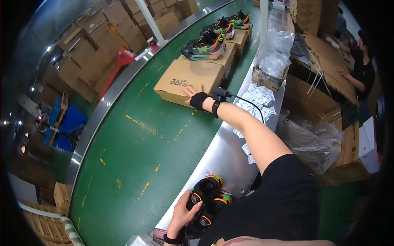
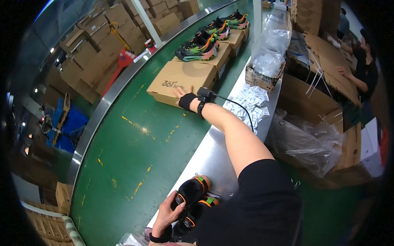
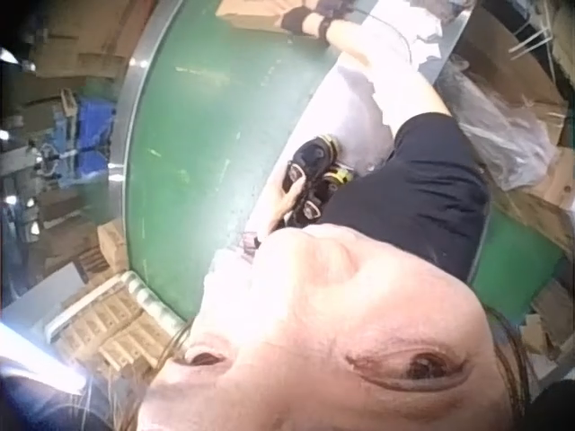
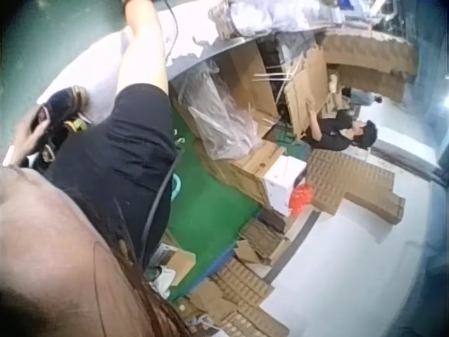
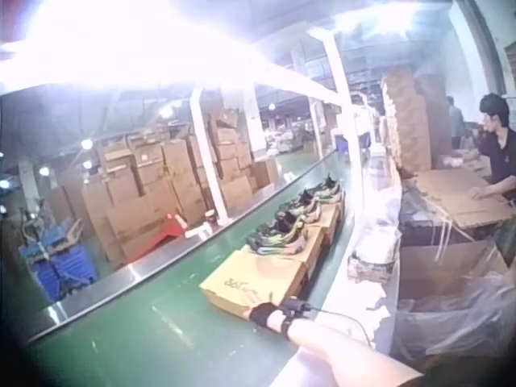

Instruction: Pack athletic shoes into cardboard boxes with tissue paper on a manufacturing assembly line.

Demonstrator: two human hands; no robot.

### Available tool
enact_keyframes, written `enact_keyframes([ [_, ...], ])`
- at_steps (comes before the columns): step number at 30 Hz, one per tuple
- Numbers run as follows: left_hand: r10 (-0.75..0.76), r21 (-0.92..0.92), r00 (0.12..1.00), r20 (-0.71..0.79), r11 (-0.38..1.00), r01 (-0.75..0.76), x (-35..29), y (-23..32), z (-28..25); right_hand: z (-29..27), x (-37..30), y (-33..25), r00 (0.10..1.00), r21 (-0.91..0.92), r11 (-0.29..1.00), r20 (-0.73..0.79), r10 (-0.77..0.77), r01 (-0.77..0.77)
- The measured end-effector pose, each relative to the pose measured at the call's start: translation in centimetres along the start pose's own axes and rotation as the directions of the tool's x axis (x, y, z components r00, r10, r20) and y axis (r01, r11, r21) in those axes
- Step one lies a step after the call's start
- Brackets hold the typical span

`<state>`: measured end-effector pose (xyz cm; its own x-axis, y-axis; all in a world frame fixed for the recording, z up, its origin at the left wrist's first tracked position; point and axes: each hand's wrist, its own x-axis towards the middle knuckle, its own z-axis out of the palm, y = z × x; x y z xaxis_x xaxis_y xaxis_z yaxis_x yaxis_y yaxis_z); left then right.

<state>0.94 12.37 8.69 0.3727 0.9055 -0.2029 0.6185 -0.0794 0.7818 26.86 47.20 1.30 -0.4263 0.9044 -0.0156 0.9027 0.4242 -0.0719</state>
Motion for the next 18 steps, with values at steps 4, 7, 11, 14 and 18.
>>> enact_keyframes([
  [4,-0.025,0.039,1.0,0.01,0.999,0.024,1.6,1.1,0.2,-1.6,-3.6,3.6,0.998,-0.014,0.999,-0.034,0.045,-0.046],
  [7,0.089,0.24,0.987,-0.132,0.969,-0.055,3.2,1.8,-0.6,-4.4,-6.4,0.5,0.966,0.211,0.961,-0.225,-0.128,0.177],
  [11,0.347,0.389,0.848,-0.401,0.902,-0.185,7.2,7.5,-0.6,-7.1,-8.4,-6.1,0.867,0.253,0.886,-0.425,-0.259,0.389],
  [14,0.433,0.682,0.818,-0.378,0.728,-0.07,8.1,7.9,-0.7,-8.9,-11.3,-10.4,0.758,0.399,0.701,-0.572,-0.314,0.591],
  [18,0.459,0.714,0.808,-0.369,0.696,-0.069,6.1,5.2,0.0,-11.4,-12.5,-10.9,0.66,0.378,0.614,-0.675,-0.329,0.693],
])
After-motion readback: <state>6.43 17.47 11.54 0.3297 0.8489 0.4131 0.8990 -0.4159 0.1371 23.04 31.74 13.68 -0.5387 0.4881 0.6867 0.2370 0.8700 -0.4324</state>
